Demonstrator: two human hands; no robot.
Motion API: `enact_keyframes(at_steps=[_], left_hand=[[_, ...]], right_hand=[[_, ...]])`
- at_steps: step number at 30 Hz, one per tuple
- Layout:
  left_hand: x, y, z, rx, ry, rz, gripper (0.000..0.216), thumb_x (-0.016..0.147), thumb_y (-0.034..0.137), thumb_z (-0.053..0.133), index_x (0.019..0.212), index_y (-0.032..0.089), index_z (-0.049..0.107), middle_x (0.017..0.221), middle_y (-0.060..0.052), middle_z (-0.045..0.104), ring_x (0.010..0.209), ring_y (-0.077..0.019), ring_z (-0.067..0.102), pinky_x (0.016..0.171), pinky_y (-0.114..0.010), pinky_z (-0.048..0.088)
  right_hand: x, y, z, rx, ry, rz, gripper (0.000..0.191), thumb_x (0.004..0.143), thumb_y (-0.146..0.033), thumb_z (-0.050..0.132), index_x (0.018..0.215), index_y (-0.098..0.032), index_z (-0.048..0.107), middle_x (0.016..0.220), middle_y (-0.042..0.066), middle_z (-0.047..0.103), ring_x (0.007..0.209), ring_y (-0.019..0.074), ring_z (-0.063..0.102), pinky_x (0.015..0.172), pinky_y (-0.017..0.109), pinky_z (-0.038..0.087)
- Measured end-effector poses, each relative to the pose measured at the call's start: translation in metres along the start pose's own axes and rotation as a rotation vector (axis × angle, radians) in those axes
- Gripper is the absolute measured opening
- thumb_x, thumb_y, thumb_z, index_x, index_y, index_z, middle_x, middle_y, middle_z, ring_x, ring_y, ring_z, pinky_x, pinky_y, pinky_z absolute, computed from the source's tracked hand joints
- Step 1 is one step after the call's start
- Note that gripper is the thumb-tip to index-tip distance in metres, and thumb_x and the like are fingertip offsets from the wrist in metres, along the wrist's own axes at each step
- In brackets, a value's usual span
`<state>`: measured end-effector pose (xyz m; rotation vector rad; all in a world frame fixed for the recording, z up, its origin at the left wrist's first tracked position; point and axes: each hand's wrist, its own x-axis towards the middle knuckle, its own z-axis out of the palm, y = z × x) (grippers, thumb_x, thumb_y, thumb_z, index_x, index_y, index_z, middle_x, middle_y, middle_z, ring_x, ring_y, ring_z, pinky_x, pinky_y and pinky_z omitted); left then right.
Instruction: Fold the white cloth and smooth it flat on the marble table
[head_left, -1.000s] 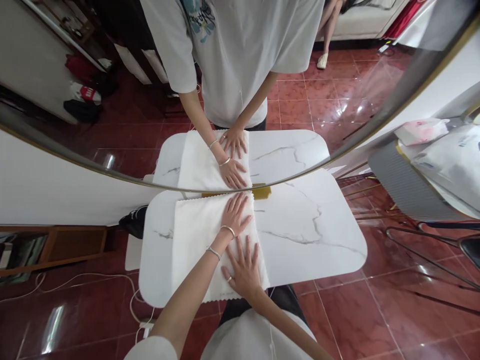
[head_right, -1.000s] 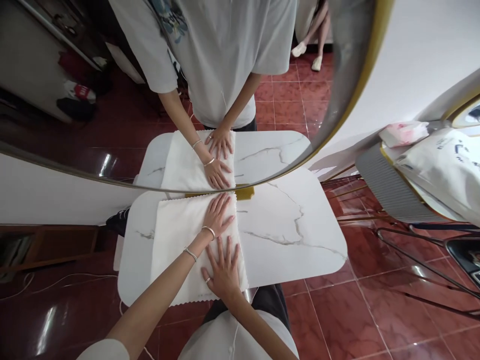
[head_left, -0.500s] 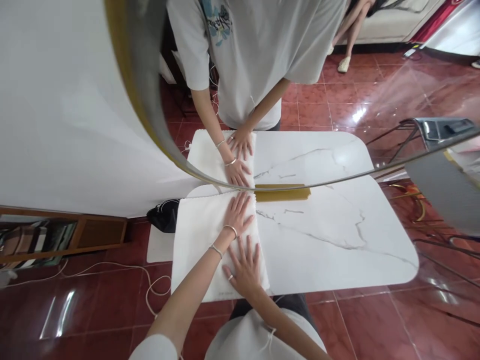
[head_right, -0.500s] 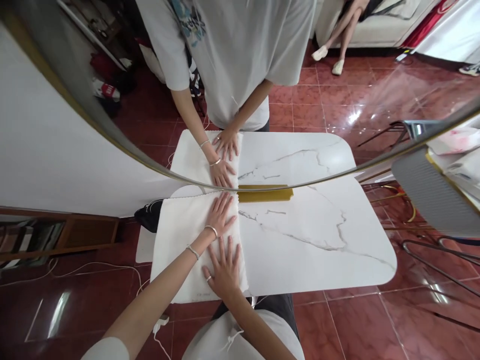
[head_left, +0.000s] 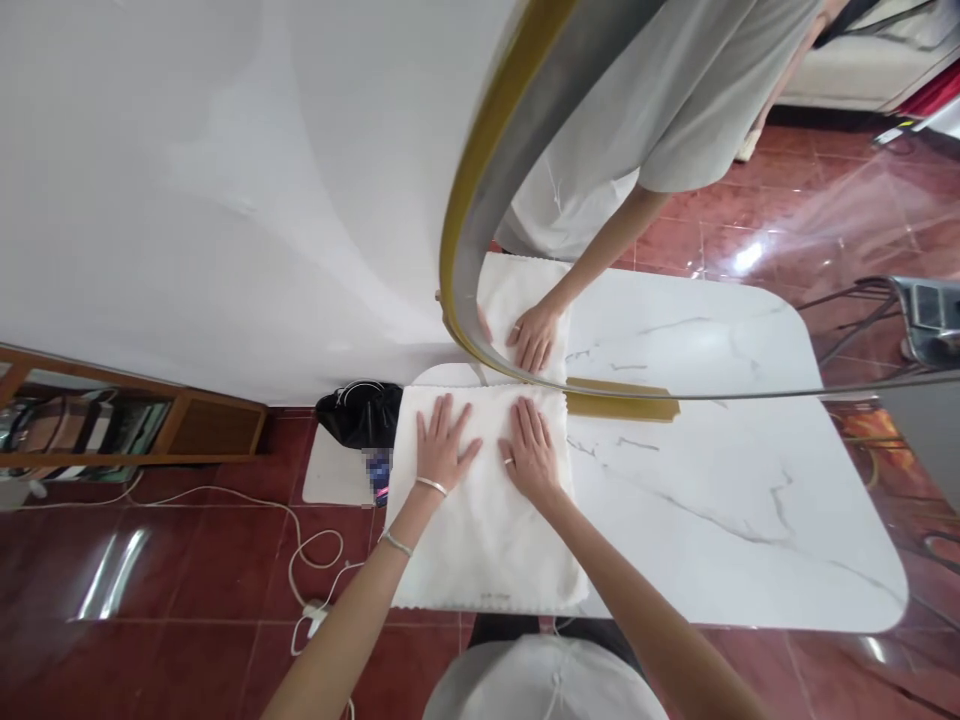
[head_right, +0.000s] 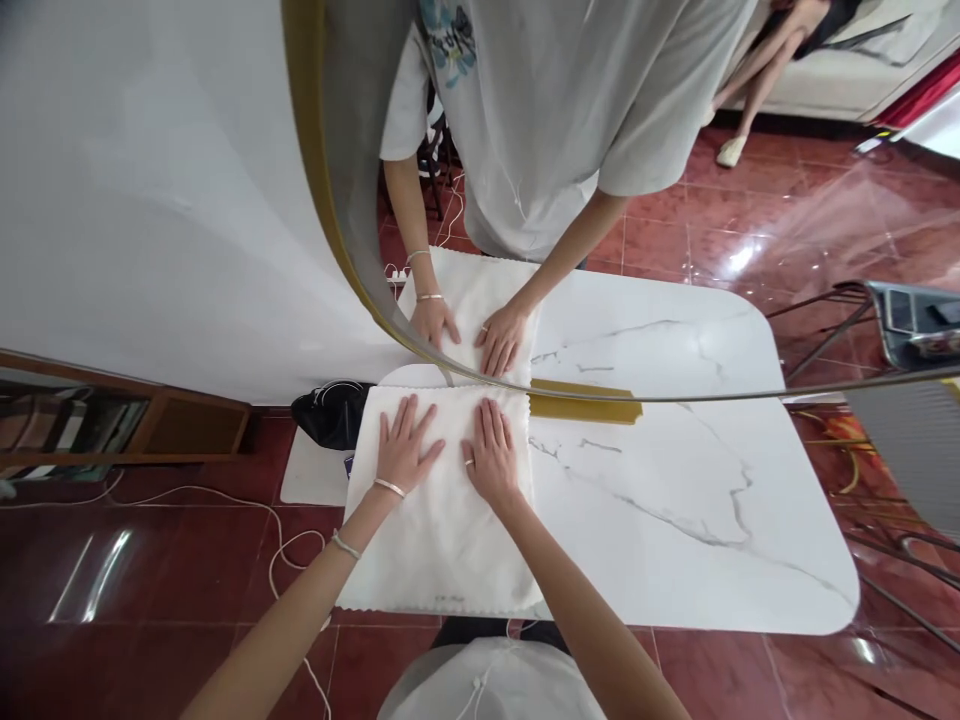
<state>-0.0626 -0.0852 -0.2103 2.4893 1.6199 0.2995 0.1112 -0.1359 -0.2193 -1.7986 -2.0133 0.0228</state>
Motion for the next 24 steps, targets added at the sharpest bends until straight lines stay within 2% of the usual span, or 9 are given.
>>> enact_keyframes(at_steps=[3, 7, 12, 14, 16, 19, 22, 24], left_hand=[[0.009, 0.001, 0.003, 0.027, -0.017, -0.038, 0.062, 0.089, 0.05, 0.048, 0.146, 0.028, 0.035, 0.158, -0.012, 0.019, 0.146, -0.0298, 0.017, 0.115, -0.061, 0.008], [0.039, 0.009, 0.008, 0.021, -0.012, -0.092, 0.062, 0.089, 0.049, 0.048, 0.146, 0.029, 0.034, 0.159, -0.011, 0.017, 0.146, -0.0301, 0.015, 0.113, -0.065, 0.006], [0.08, 0.001, 0.009, -0.004, 0.019, -0.158, 0.059, 0.09, 0.047, 0.044, 0.145, 0.026, 0.037, 0.157, -0.01, 0.023, 0.145, -0.0309, 0.019, 0.114, -0.065, 0.004], [0.092, -0.004, 0.008, -0.011, 0.005, -0.168, 0.056, 0.091, 0.047, 0.042, 0.142, 0.025, 0.041, 0.154, -0.01, 0.032, 0.143, -0.0311, 0.024, 0.114, -0.064, 0.005], [0.096, -0.008, 0.006, -0.009, -0.027, -0.154, 0.053, 0.092, 0.046, 0.041, 0.14, 0.024, 0.044, 0.151, -0.011, 0.036, 0.141, -0.0305, 0.027, 0.115, -0.062, 0.007], [0.08, -0.013, 0.003, 0.003, -0.045, -0.106, 0.055, 0.092, 0.045, 0.042, 0.143, 0.025, 0.04, 0.155, -0.01, 0.028, 0.145, -0.0291, 0.02, 0.115, -0.061, 0.008], [0.039, -0.01, 0.002, 0.014, 0.0, -0.127, 0.061, 0.09, 0.051, 0.044, 0.146, 0.028, 0.034, 0.159, -0.01, 0.018, 0.146, -0.0326, 0.011, 0.113, -0.065, 0.006], [0.011, -0.001, 0.003, 0.009, 0.027, -0.152, 0.065, 0.088, 0.055, 0.047, 0.146, 0.028, 0.034, 0.159, -0.011, 0.015, 0.146, -0.0362, 0.007, 0.112, -0.067, 0.006]], right_hand=[[0.021, 0.002, 0.011, -0.03, -0.025, 0.054, 0.06, 0.097, -0.032, 0.034, 0.146, 0.002, 0.027, 0.151, 0.021, 0.032, 0.145, 0.0269, 0.016, 0.114, 0.047, 0.025], [0.051, 0.004, 0.019, -0.071, -0.129, 0.131, 0.059, 0.097, -0.034, 0.031, 0.142, 0.005, 0.033, 0.148, 0.023, 0.035, 0.142, 0.0302, 0.023, 0.114, 0.049, 0.022], [0.106, 0.01, 0.032, -0.111, -0.256, 0.214, 0.054, 0.097, -0.03, 0.024, 0.136, 0.001, 0.045, 0.131, 0.027, 0.053, 0.126, 0.0388, 0.043, 0.102, 0.06, 0.029], [0.123, 0.012, 0.035, -0.105, -0.273, 0.182, 0.052, 0.097, -0.026, 0.023, 0.137, -0.002, 0.045, 0.13, 0.025, 0.055, 0.124, 0.0388, 0.045, 0.1, 0.059, 0.031], [0.13, 0.012, 0.035, -0.075, -0.311, 0.076, 0.05, 0.096, -0.021, 0.026, 0.143, -0.012, 0.04, 0.137, 0.016, 0.052, 0.126, 0.0324, 0.045, 0.102, 0.049, 0.034], [0.123, 0.012, 0.027, -0.035, -0.357, -0.053, 0.052, 0.096, -0.023, 0.032, 0.148, -0.024, 0.031, 0.146, 0.007, 0.044, 0.128, 0.0249, 0.044, 0.102, 0.04, 0.037], [0.103, 0.015, 0.015, -0.067, -0.344, -0.034, 0.051, 0.098, -0.037, 0.033, 0.147, -0.024, 0.034, 0.148, 0.01, 0.039, 0.13, 0.0293, 0.041, 0.102, 0.046, 0.036], [0.086, 0.019, 0.006, -0.123, -0.305, -0.035, 0.051, 0.097, -0.041, 0.035, 0.145, -0.025, 0.038, 0.149, 0.013, 0.038, 0.132, 0.0321, 0.037, 0.104, 0.052, 0.031]])
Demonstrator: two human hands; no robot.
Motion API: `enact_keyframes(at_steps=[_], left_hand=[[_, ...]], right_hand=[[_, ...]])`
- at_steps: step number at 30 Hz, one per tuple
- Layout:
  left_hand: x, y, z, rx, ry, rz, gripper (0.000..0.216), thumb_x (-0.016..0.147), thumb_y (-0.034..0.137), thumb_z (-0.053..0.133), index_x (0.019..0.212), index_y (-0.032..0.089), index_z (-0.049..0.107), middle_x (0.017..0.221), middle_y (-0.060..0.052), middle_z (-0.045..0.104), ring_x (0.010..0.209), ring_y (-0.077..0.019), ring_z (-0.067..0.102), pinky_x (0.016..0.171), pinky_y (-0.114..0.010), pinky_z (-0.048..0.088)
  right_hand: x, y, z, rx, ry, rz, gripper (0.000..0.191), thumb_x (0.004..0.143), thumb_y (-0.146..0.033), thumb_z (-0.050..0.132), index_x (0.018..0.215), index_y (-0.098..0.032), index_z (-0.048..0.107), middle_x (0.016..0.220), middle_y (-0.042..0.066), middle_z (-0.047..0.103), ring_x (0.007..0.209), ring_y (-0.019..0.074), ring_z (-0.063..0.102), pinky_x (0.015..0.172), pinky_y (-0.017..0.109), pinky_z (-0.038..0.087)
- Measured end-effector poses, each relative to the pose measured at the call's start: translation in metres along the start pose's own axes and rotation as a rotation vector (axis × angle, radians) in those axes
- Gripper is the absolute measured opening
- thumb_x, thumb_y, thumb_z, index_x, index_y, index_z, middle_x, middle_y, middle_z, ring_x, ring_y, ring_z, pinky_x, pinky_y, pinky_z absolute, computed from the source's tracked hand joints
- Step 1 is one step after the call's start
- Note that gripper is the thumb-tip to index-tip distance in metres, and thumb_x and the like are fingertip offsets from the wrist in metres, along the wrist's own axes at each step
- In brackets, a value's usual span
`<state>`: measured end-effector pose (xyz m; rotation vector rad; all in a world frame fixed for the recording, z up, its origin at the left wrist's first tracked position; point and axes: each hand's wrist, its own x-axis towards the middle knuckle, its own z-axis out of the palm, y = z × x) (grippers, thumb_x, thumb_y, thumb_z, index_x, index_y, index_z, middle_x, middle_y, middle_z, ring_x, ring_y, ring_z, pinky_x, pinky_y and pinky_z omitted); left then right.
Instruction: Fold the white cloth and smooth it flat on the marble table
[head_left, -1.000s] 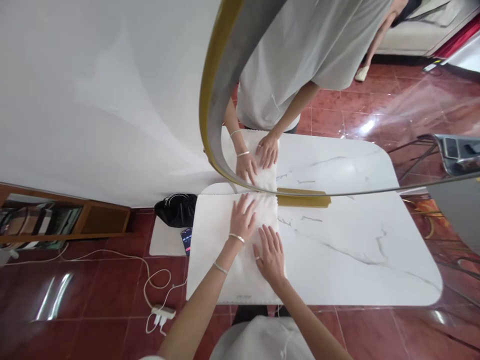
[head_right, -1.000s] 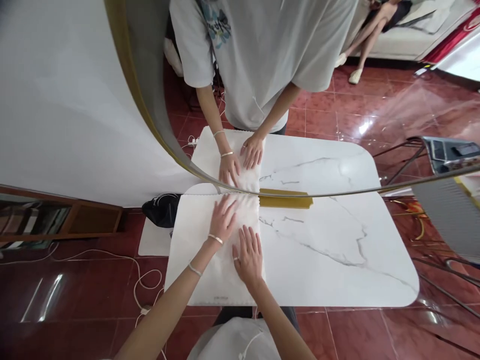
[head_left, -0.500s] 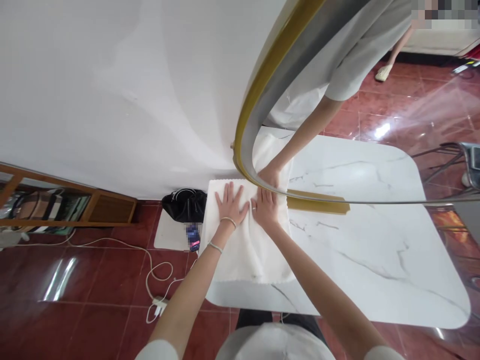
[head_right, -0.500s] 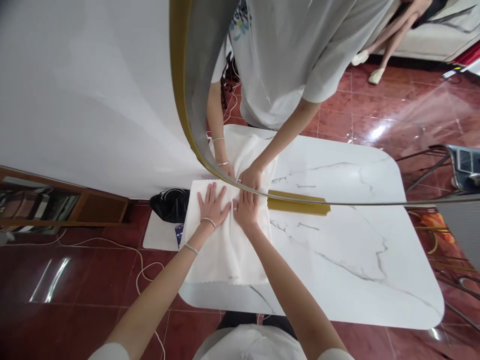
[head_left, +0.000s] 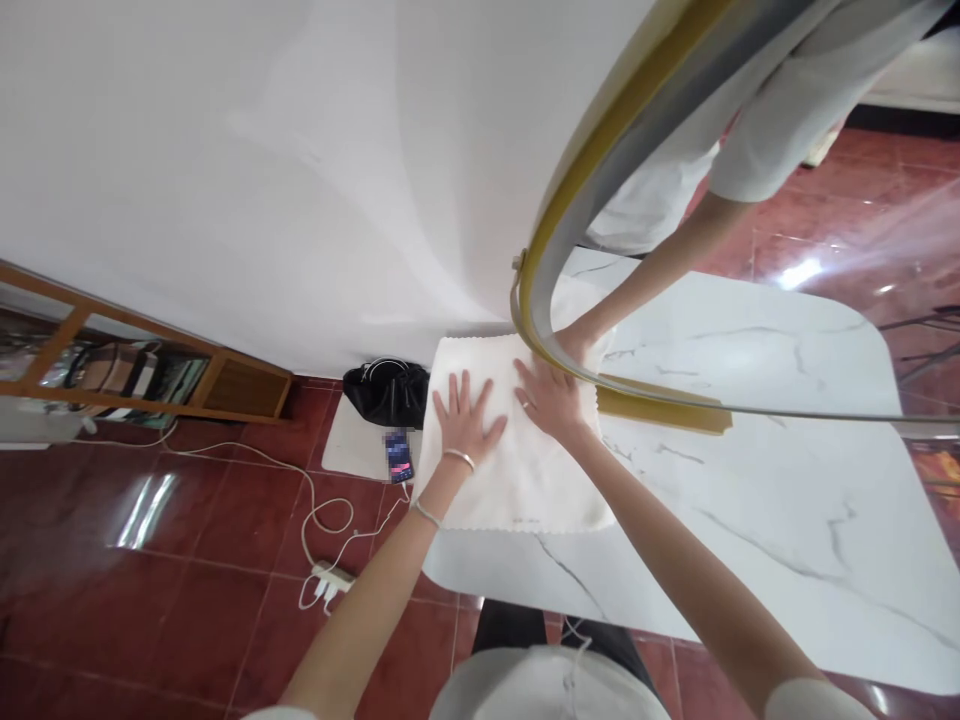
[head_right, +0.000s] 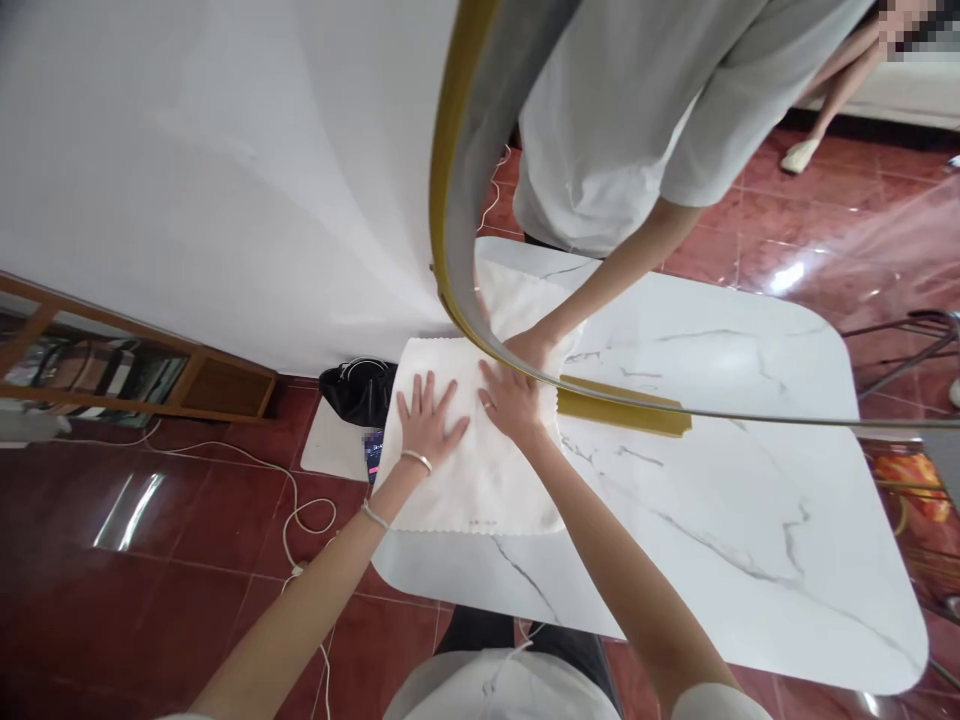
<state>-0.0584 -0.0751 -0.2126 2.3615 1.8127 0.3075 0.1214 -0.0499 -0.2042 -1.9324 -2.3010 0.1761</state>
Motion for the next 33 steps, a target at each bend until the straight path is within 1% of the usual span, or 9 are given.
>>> enact_keyframes(at_steps=[4, 7, 12, 15, 18, 23, 25, 28, 33], left_hand=[[-0.028, 0.018, 0.005, -0.032, 0.02, -0.016, 0.072, 0.085, 0.06, 0.049, 0.147, 0.029, 0.032, 0.159, -0.012, 0.013, 0.146, -0.0392, 0.004, 0.111, -0.069, 0.005], [-0.014, 0.021, 0.006, -0.046, 0.014, -0.017, 0.072, 0.084, 0.061, 0.049, 0.147, 0.032, 0.031, 0.16, -0.01, 0.014, 0.146, -0.0387, 0.005, 0.11, -0.07, 0.003], [0.023, -0.006, 0.001, -0.044, -0.003, -0.038, 0.067, 0.085, 0.061, 0.049, 0.145, 0.035, 0.034, 0.16, -0.005, 0.014, 0.146, -0.035, 0.008, 0.112, -0.066, 0.005], [0.025, -0.022, -0.004, -0.052, -0.018, -0.122, 0.068, 0.084, 0.061, 0.051, 0.145, 0.034, 0.036, 0.16, -0.005, 0.014, 0.146, -0.0352, 0.01, 0.112, -0.062, 0.018], [-0.001, -0.031, -0.009, -0.053, -0.014, -0.176, 0.068, 0.085, 0.058, 0.052, 0.145, 0.027, 0.038, 0.16, -0.008, 0.012, 0.145, -0.0372, 0.014, 0.112, -0.054, 0.028], [-0.1, -0.026, -0.019, -0.004, 0.025, -0.141, 0.06, 0.092, 0.044, 0.046, 0.147, 0.022, 0.034, 0.16, -0.01, 0.006, 0.145, -0.0351, 0.015, 0.113, -0.051, 0.028], [-0.143, -0.019, -0.022, 0.016, 0.033, -0.132, 0.065, 0.091, 0.044, 0.048, 0.149, 0.022, 0.028, 0.16, -0.01, 0.004, 0.146, -0.0351, 0.013, 0.114, -0.052, 0.027], [-0.193, -0.004, -0.023, 0.04, 0.043, -0.149, 0.074, 0.09, 0.041, 0.05, 0.153, 0.024, 0.015, 0.16, -0.01, 0.004, 0.146, -0.0341, 0.012, 0.114, -0.053, 0.027], [-0.226, 0.027, -0.014, 0.042, 0.045, -0.144, 0.075, 0.089, 0.034, 0.049, 0.153, 0.024, 0.011, 0.16, -0.011, 0.004, 0.145, -0.0351, 0.014, 0.112, -0.055, 0.03]], right_hand=[[-0.025, 0.007, 0.002, -0.08, 0.093, 0.006, 0.052, 0.097, -0.043, 0.036, 0.145, -0.022, 0.039, 0.147, 0.016, 0.037, 0.136, 0.0341, 0.03, 0.108, 0.058, 0.021], [-0.019, 0.006, 0.007, -0.082, 0.103, 0.122, 0.053, 0.097, -0.043, 0.034, 0.146, -0.023, 0.036, 0.147, 0.016, 0.038, 0.133, 0.0397, 0.032, 0.103, 0.064, 0.023], [0.024, -0.009, 0.018, 0.002, 0.016, 0.234, 0.058, 0.096, -0.047, 0.029, 0.15, -0.025, 0.028, 0.15, 0.019, 0.031, 0.128, 0.0461, 0.035, 0.093, 0.072, 0.027], [0.041, -0.024, 0.023, 0.036, 0.006, 0.169, 0.064, 0.094, -0.056, 0.032, 0.149, -0.024, 0.028, 0.153, 0.019, 0.025, 0.134, 0.0464, 0.025, 0.095, 0.074, 0.022], [0.034, -0.04, 0.024, 0.056, 0.036, -0.012, 0.061, 0.096, -0.05, 0.034, 0.148, -0.018, 0.032, 0.152, 0.02, 0.026, 0.137, 0.0403, 0.02, 0.103, 0.069, 0.017], [-0.038, -0.066, 0.02, 0.152, -0.003, -0.274, 0.041, 0.098, -0.022, 0.03, 0.124, -0.015, 0.06, 0.128, 0.013, 0.056, 0.12, 0.0236, 0.045, 0.106, 0.042, 0.032], [-0.082, -0.075, 0.018, 0.156, 0.0, -0.296, 0.043, 0.096, -0.03, 0.038, 0.132, -0.014, 0.054, 0.137, 0.015, 0.05, 0.128, 0.0276, 0.039, 0.108, 0.046, 0.03], [-0.148, -0.086, 0.015, 0.157, 0.0, -0.349, 0.066, 0.09, -0.05, 0.049, 0.148, -0.024, 0.032, 0.155, 0.014, 0.025, 0.141, 0.0365, 0.019, 0.111, 0.06, 0.015], [-0.212, -0.076, 0.012, 0.111, -0.018, -0.275, 0.067, 0.09, -0.047, 0.049, 0.15, -0.031, 0.024, 0.158, 0.011, 0.017, 0.144, 0.0346, 0.016, 0.112, 0.058, 0.013]])
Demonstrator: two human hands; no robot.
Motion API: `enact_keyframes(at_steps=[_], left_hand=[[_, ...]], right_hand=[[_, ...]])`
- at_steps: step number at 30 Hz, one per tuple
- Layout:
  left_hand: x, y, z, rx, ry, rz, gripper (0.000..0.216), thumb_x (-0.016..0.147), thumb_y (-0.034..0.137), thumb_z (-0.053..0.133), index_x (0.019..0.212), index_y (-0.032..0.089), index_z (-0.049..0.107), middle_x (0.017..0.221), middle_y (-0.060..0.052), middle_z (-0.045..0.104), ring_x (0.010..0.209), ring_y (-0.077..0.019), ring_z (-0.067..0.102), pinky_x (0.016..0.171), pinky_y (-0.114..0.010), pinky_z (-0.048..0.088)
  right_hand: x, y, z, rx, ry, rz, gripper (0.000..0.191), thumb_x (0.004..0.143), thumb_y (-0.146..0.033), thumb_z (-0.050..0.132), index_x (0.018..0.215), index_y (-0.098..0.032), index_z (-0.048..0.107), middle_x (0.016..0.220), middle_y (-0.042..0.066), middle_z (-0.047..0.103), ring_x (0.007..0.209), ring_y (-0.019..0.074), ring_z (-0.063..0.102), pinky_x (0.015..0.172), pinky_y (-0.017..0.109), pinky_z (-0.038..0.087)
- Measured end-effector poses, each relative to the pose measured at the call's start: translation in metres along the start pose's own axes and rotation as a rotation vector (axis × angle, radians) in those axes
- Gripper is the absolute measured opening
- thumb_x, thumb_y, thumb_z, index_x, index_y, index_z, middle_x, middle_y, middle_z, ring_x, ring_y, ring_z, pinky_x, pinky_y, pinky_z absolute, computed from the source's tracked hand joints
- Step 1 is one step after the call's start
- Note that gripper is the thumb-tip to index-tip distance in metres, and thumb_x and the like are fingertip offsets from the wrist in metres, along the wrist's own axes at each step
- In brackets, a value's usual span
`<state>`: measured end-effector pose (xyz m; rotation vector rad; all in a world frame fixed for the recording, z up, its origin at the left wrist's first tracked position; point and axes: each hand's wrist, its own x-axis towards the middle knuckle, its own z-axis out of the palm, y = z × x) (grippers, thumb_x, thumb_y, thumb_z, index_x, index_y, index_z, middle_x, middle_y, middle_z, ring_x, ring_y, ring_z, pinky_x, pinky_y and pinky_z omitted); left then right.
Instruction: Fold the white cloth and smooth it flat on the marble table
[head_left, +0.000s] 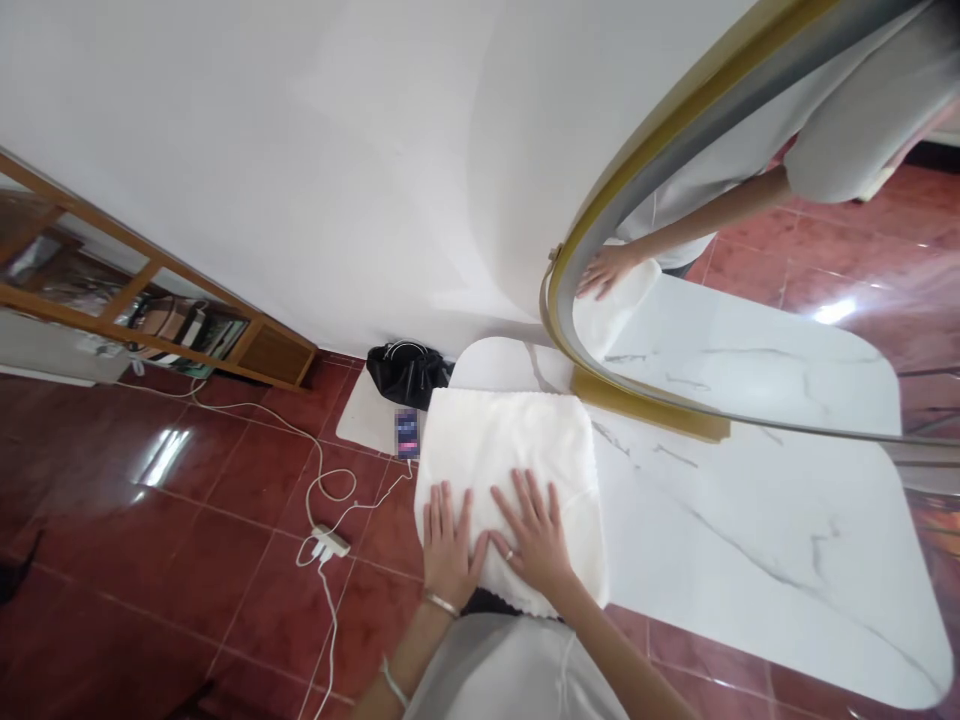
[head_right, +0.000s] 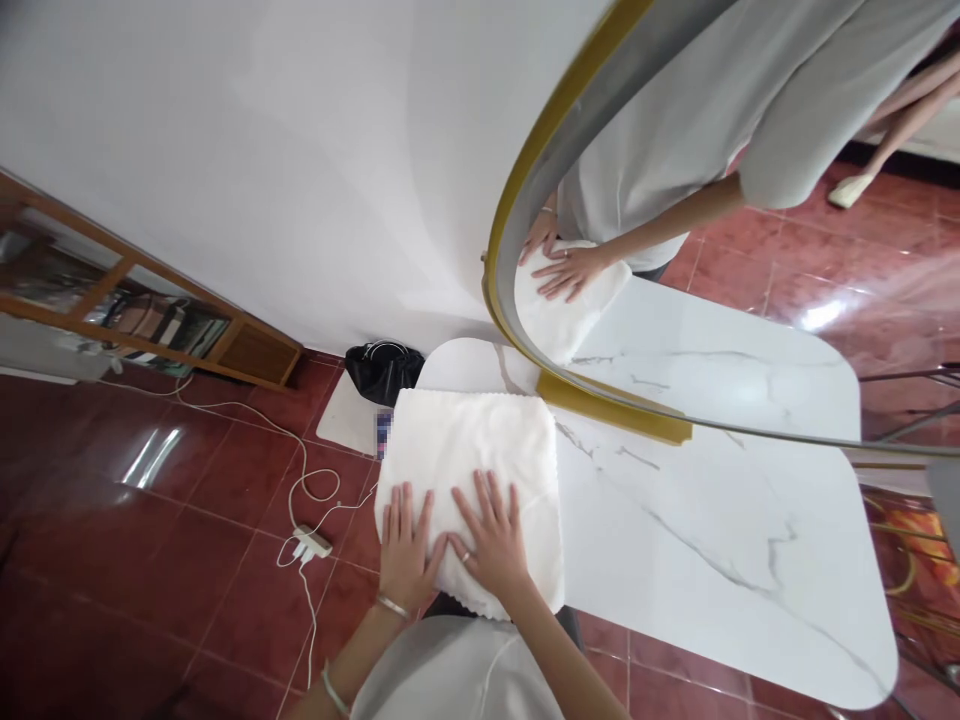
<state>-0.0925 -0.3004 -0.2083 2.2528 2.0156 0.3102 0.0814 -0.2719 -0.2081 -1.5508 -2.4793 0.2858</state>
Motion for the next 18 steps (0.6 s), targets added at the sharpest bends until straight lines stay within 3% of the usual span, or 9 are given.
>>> enact_keyframes(at_steps=[4, 11, 14, 18], left_hand=[[0.008, 0.029, 0.011, -0.026, -0.003, 0.118, 0.075, 0.088, 0.04, 0.052, 0.152, 0.022, 0.017, 0.159, -0.014, 0.01, 0.145, -0.036, 0.015, 0.112, -0.054, 0.029], [0.054, 0.088, 0.028, -0.113, -0.063, 0.319, 0.074, 0.089, 0.049, 0.049, 0.151, 0.021, 0.022, 0.158, -0.014, 0.016, 0.145, -0.0356, 0.011, 0.114, -0.053, 0.025], [0.067, 0.094, 0.033, -0.123, -0.058, 0.337, 0.07, 0.09, 0.05, 0.047, 0.15, 0.022, 0.025, 0.159, -0.013, 0.016, 0.146, -0.0339, 0.012, 0.114, -0.051, 0.025], [0.073, 0.08, 0.036, -0.12, -0.022, 0.338, 0.066, 0.09, 0.05, 0.047, 0.149, 0.025, 0.029, 0.158, -0.01, 0.019, 0.146, -0.0298, 0.016, 0.115, -0.047, 0.025]], right_hand=[[-0.027, 0.028, -0.004, -0.076, 0.039, 0.082, 0.065, 0.091, -0.049, 0.048, 0.15, -0.032, 0.025, 0.158, 0.01, 0.018, 0.144, 0.0332, 0.018, 0.112, 0.056, 0.016], [-0.059, 0.082, -0.01, -0.202, 0.139, 0.251, 0.065, 0.095, -0.045, 0.04, 0.152, -0.03, 0.013, 0.159, 0.009, 0.014, 0.145, 0.0315, 0.016, 0.112, 0.056, 0.018], [-0.056, 0.089, -0.008, -0.229, 0.152, 0.276, 0.063, 0.097, -0.042, 0.037, 0.153, -0.029, 0.011, 0.159, 0.009, 0.014, 0.145, 0.03, 0.014, 0.112, 0.055, 0.017], [-0.043, 0.083, -0.001, -0.245, 0.179, 0.289, 0.064, 0.096, -0.043, 0.038, 0.152, -0.029, 0.012, 0.159, 0.01, 0.009, 0.145, 0.0332, 0.01, 0.111, 0.059, 0.016]])
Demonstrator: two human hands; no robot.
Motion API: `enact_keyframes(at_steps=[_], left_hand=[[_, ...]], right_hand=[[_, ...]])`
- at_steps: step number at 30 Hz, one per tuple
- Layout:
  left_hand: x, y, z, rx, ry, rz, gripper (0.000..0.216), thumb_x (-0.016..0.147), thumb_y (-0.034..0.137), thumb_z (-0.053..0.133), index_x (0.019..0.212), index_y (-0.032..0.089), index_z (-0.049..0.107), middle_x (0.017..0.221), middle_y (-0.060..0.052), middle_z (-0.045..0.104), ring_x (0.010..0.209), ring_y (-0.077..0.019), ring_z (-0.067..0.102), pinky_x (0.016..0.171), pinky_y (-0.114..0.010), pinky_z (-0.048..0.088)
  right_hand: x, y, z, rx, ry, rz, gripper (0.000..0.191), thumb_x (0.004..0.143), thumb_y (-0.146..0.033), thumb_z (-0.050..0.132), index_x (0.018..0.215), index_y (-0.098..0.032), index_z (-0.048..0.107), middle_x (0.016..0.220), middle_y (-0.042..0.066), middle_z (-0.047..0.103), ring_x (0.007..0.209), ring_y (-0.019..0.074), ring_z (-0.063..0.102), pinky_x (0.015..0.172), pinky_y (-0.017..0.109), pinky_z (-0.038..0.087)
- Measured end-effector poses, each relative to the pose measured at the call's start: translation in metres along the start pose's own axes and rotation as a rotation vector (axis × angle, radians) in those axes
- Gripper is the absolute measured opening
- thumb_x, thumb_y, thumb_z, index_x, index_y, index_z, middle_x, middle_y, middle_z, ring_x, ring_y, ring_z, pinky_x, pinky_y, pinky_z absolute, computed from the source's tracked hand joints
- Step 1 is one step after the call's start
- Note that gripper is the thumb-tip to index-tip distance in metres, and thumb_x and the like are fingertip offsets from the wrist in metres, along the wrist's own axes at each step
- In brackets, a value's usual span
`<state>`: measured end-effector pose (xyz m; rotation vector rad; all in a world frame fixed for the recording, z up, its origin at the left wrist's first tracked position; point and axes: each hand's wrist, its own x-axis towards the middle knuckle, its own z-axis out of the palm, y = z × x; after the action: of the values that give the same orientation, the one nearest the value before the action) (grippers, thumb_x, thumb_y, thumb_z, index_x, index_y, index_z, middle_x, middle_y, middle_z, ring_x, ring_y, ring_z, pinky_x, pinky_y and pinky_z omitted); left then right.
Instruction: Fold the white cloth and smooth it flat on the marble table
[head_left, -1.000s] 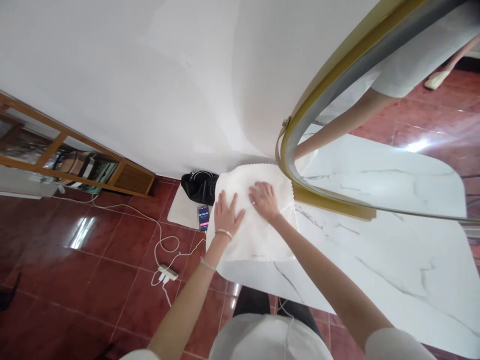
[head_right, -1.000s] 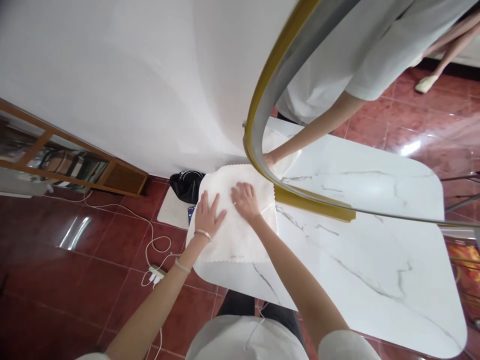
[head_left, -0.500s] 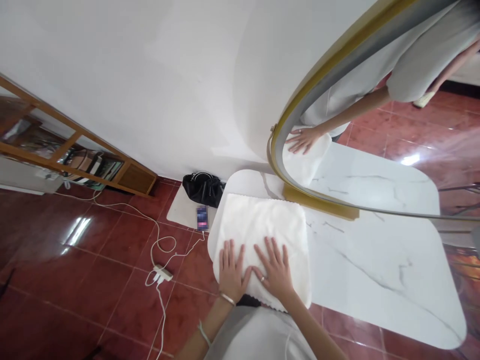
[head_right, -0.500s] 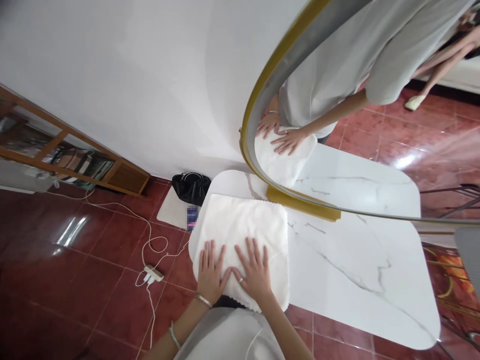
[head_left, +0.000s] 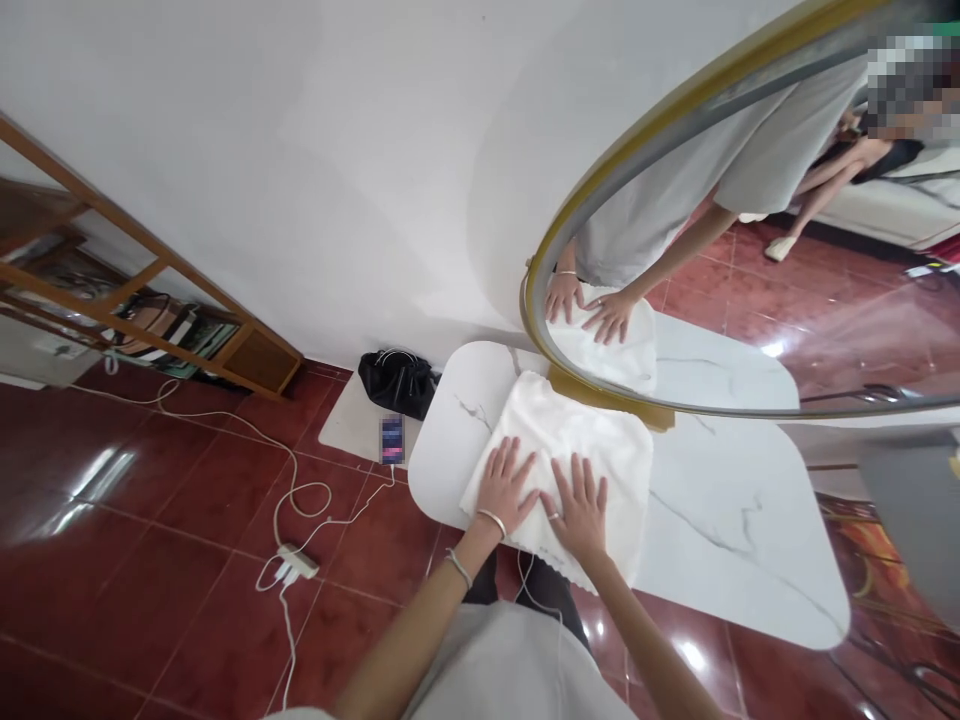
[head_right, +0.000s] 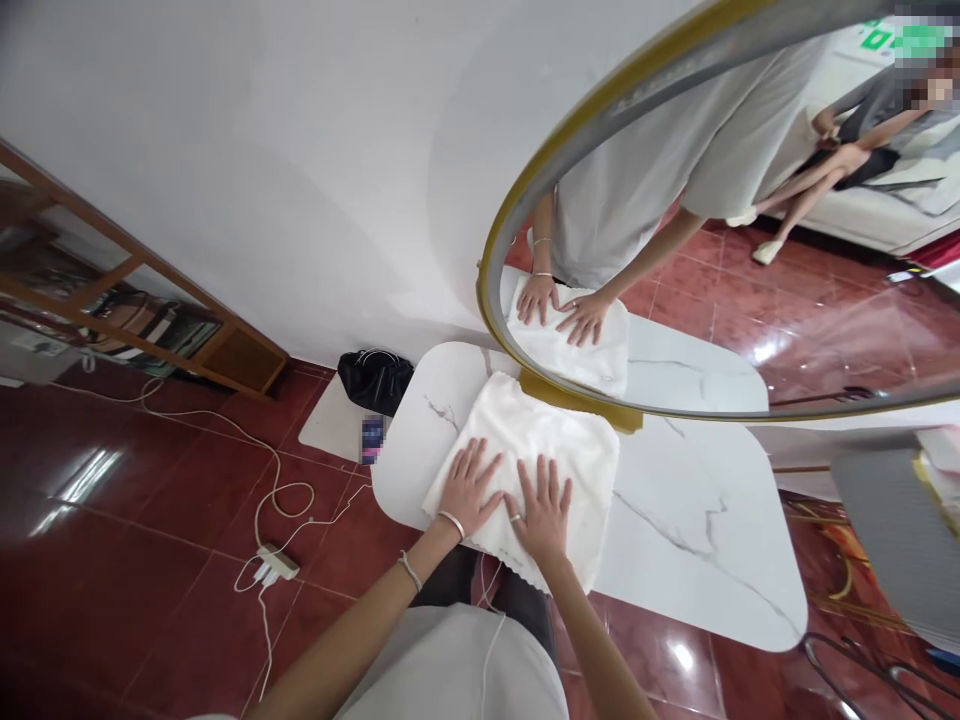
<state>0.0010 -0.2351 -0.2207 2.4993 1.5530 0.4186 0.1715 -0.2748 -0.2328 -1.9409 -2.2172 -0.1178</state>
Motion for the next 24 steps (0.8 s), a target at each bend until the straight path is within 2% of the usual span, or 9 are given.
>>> enact_keyframes(at_steps=[5, 10, 14, 19, 24], left_hand=[[-0.02, -0.028, -0.009, 0.038, 0.039, -0.09, 0.063, 0.09, 0.049, 0.048, 0.147, 0.027, 0.033, 0.157, -0.01, 0.023, 0.145, -0.0293, 0.02, 0.115, -0.045, 0.023], [-0.055, -0.051, -0.021, 0.104, 0.079, -0.221, 0.06, 0.09, 0.043, 0.049, 0.146, 0.025, 0.036, 0.156, -0.011, 0.024, 0.144, -0.031, 0.023, 0.114, -0.046, 0.025], [-0.078, -0.063, -0.022, 0.139, 0.116, -0.264, 0.058, 0.091, 0.042, 0.047, 0.145, 0.022, 0.039, 0.156, -0.013, 0.025, 0.143, -0.0322, 0.024, 0.113, -0.048, 0.026], [-0.078, -0.06, -0.017, 0.153, 0.128, -0.269, 0.059, 0.091, 0.042, 0.048, 0.145, 0.021, 0.039, 0.156, -0.015, 0.025, 0.143, -0.0344, 0.023, 0.113, -0.049, 0.025], [-0.057, -0.038, -0.005, 0.141, 0.112, -0.197, 0.063, 0.09, 0.044, 0.05, 0.146, 0.022, 0.035, 0.157, -0.014, 0.023, 0.144, -0.0348, 0.02, 0.114, -0.049, 0.023]], right_hand=[[0.014, -0.032, 0.004, 0.022, -0.001, -0.069, 0.064, 0.096, -0.043, 0.04, 0.152, -0.028, 0.014, 0.159, 0.012, 0.01, 0.145, 0.0345, 0.008, 0.111, 0.06, 0.014], [0.024, -0.068, 0.007, 0.077, -0.034, -0.209, 0.065, 0.094, -0.044, 0.044, 0.152, -0.028, 0.018, 0.159, 0.012, 0.012, 0.145, 0.0343, 0.008, 0.112, 0.06, 0.012], [0.026, -0.084, 0.011, 0.127, -0.025, -0.291, 0.066, 0.094, -0.048, 0.043, 0.151, -0.03, 0.019, 0.158, 0.012, 0.013, 0.145, 0.0348, 0.01, 0.112, 0.06, 0.013], [0.024, -0.078, 0.009, 0.121, -0.018, -0.315, 0.062, 0.094, -0.047, 0.043, 0.15, -0.031, 0.023, 0.158, 0.009, 0.018, 0.145, 0.0306, 0.014, 0.113, 0.055, 0.015], [0.015, -0.049, 0.005, 0.082, -0.008, -0.247, 0.057, 0.095, -0.044, 0.043, 0.149, -0.028, 0.029, 0.157, 0.009, 0.021, 0.145, 0.03, 0.016, 0.112, 0.055, 0.017]])
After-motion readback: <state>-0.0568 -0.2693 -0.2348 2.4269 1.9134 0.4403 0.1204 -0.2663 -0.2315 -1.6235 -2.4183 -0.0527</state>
